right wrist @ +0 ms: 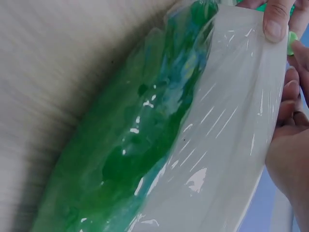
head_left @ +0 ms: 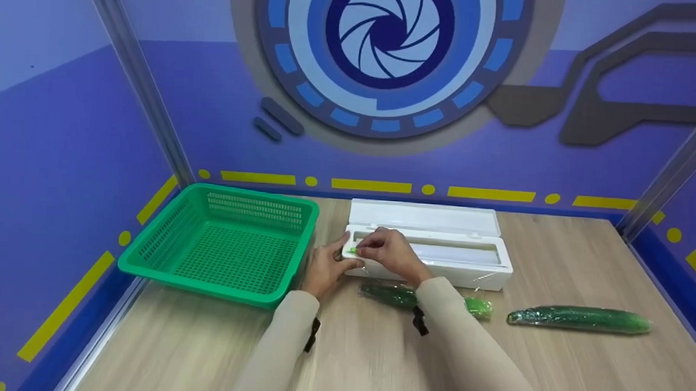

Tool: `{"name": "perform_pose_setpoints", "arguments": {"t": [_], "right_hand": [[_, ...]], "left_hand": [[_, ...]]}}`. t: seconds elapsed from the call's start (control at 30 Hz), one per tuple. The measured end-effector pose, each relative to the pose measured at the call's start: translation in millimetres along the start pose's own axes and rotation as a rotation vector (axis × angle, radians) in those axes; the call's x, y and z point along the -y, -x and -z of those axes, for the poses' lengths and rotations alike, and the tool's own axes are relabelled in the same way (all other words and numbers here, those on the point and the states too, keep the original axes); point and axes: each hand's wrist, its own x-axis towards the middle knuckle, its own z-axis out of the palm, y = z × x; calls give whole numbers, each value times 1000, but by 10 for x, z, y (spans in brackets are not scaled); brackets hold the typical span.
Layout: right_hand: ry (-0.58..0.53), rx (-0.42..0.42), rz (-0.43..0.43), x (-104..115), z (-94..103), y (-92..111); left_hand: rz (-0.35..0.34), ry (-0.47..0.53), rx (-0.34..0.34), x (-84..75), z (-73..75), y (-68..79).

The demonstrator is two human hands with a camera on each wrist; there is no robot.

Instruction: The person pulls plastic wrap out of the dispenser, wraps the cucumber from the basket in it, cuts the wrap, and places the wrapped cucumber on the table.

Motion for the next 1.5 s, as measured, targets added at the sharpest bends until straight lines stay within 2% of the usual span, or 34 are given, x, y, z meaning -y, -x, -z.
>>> {"name": "perform_pose_setpoints", "arguments": {"t": [0.27,0.5,0.63,0.8,0.9,1.0,1.2,1.37,1.5], "right_hand": [[-45,52,-37,-25,76,-4],[-39,63,12,-66,78,-2],[-13,37,40,-69,44,9],[8,4,45,-57,10,21],[19,-1,53,-54,6,26],[54,0,77,-42,17,26],[213,8,191,8,42,25],[310,23,210,11,85,49],[344,21,223,-24,146,97]], "left_hand": [[40,24,11,-5,1,-1],[38,-26,1,14,5,12],[27,-8,11,15,5,22],[-15,-62,17,6,14,17],[-1,-98,27,-16,22,4],[18,-114,39,-44,26,-9],[31,-151,35,-64,15,-14],[38,-157,19,-63,3,2],[49,-150,12,-59,9,14]]}}
